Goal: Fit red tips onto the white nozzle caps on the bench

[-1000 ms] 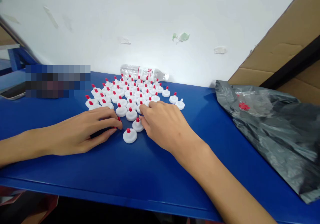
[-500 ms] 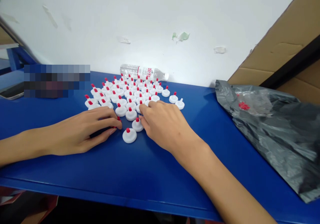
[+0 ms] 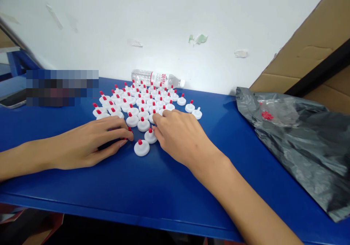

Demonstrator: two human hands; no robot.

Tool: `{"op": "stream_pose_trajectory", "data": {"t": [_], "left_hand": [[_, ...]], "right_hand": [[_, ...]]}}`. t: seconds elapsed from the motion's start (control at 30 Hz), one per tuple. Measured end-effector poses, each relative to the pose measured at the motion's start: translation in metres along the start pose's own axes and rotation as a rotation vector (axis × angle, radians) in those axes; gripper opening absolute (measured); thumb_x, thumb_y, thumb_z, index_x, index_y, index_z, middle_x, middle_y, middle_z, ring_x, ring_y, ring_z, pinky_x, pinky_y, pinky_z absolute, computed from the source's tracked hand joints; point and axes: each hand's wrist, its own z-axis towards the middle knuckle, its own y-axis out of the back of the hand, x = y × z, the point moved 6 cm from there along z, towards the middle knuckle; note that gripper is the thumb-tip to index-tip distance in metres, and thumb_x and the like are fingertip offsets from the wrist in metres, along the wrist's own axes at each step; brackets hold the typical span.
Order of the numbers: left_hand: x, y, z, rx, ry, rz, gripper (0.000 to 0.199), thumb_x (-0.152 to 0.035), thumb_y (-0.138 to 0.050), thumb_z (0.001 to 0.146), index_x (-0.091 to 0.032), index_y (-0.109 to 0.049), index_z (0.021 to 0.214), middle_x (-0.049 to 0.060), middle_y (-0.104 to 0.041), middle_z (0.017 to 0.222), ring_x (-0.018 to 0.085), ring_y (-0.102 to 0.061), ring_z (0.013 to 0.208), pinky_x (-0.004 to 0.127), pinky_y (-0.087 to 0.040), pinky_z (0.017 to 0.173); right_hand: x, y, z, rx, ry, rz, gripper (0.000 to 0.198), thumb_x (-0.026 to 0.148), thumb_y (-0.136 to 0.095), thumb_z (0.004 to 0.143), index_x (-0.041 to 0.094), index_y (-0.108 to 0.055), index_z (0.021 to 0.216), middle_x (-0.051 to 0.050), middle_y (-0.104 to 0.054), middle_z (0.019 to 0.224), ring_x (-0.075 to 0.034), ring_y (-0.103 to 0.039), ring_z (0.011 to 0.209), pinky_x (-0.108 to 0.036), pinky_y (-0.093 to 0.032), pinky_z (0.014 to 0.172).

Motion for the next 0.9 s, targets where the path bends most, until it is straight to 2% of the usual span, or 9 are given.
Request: {"op": "stream_pose_trajectory", "data": {"t": [0.3, 0.57, 0.9], "left_hand": [[0.0015, 0.0, -0.0006, 0.016, 0.005, 0.03, 0.025, -0.023, -0.04, 0.108, -0.021, -0.063, 0.118, 0.008, -0.06, 0.101, 0.02, -0.058, 0.088, 0.033, -0.046, 0.083], [0.0011, 0.0001, -0.0004, 0.02, 0.0, 0.02, 0.024, -0.024, -0.04, 0.109, -0.021, -0.062, 0.118, 0.007, -0.061, 0.1, 0.019, -0.058, 0.089, 0.033, -0.046, 0.083], [0.0022, 0.0005, -0.0005, 0.009, -0.011, 0.042, 0.025, -0.023, -0.039, 0.108, -0.02, -0.062, 0.118, 0.007, -0.059, 0.1, 0.02, -0.058, 0.088, 0.033, -0.046, 0.083]], "right_hand": [[-0.0003, -0.0008, -0.0003, -0.008, 0.009, -0.006, 0.025, 0.03, -0.049, 0.104, 0.023, -0.072, 0.11, -0.004, -0.075, 0.103, -0.023, -0.069, 0.092, -0.034, -0.032, 0.061], [0.0009, 0.0012, -0.0018, -0.009, 0.02, -0.019, 0.022, 0.029, -0.05, 0.103, 0.022, -0.071, 0.107, -0.003, -0.073, 0.096, -0.02, -0.066, 0.083, -0.033, -0.031, 0.062], [-0.0003, -0.0008, -0.001, -0.008, 0.026, 0.0, 0.023, 0.03, -0.049, 0.104, 0.023, -0.071, 0.108, -0.004, -0.074, 0.1, -0.022, -0.067, 0.088, -0.034, -0.029, 0.061]]}}
